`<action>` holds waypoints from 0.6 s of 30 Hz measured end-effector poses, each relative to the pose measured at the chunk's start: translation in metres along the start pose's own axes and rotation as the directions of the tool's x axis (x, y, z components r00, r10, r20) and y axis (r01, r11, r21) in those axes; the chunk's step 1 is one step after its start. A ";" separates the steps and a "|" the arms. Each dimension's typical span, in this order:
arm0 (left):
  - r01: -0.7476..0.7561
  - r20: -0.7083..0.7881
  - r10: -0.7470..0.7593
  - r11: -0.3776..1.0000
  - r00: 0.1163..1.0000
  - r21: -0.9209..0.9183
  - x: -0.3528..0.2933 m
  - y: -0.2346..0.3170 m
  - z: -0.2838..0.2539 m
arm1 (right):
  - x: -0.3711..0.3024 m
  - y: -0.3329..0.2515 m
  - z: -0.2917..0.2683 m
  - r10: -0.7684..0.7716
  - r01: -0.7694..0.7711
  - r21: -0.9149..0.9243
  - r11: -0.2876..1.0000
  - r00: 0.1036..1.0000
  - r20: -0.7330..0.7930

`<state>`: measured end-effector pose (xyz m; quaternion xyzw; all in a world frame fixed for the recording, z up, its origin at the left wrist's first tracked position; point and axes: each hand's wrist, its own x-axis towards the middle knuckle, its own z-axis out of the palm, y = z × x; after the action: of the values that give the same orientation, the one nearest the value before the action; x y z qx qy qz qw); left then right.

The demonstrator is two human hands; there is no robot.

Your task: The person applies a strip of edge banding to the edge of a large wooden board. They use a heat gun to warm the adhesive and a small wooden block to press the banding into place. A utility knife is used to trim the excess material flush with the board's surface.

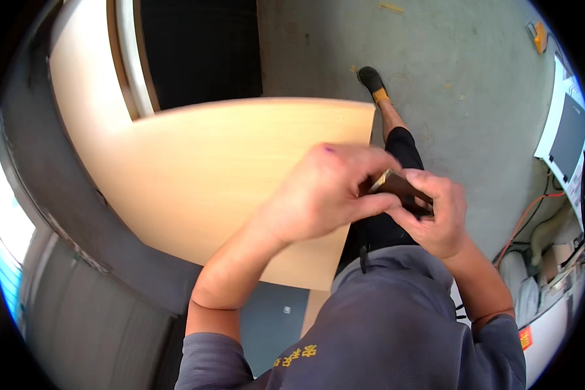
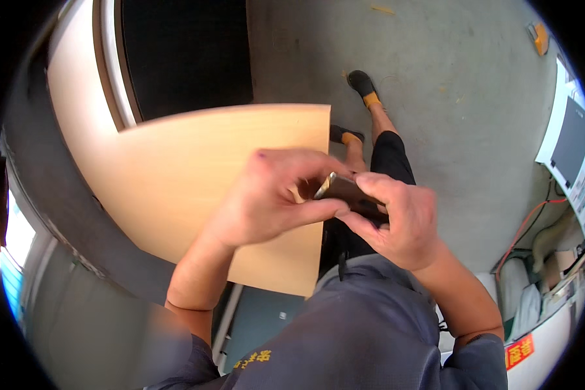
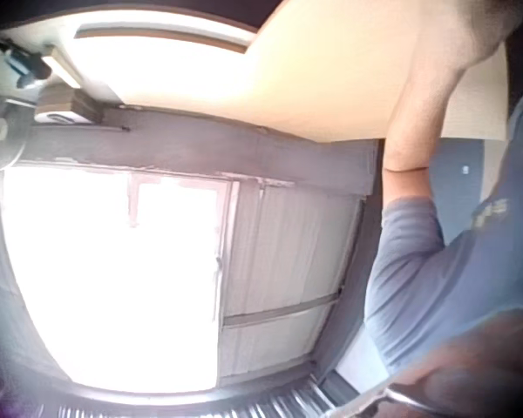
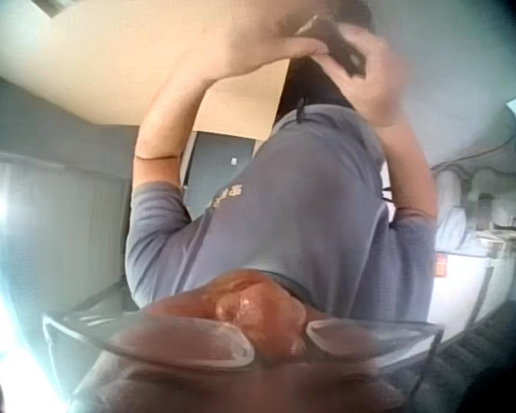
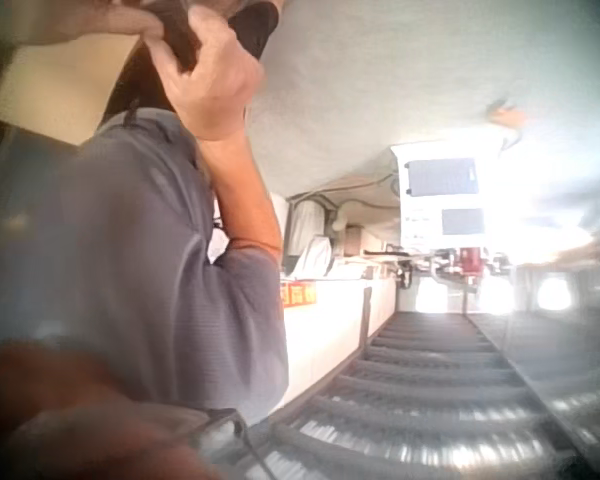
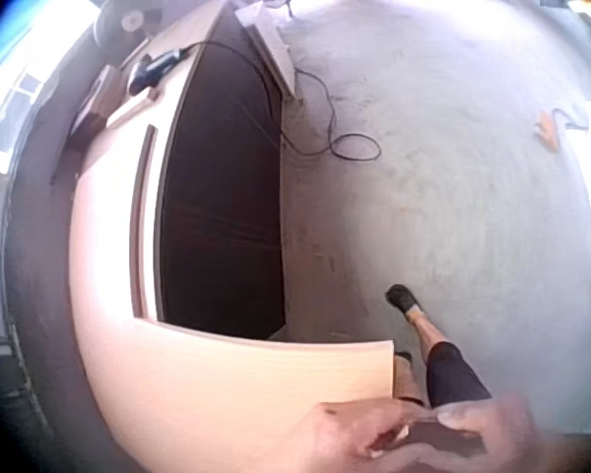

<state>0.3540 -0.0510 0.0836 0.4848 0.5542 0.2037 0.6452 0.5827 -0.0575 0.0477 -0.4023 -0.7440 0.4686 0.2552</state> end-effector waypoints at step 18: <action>-0.077 -0.064 0.149 0.776 0.987 0.626 0.056 -0.042 -0.055 | 0.045 0.015 0.002 0.245 -0.227 -0.234 0.945 0.968 0.054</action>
<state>0.3090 -0.0032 0.0232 0.6906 0.5949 0.0745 0.4044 0.5626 -0.0174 0.0335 -0.4953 -0.7486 0.4243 0.1191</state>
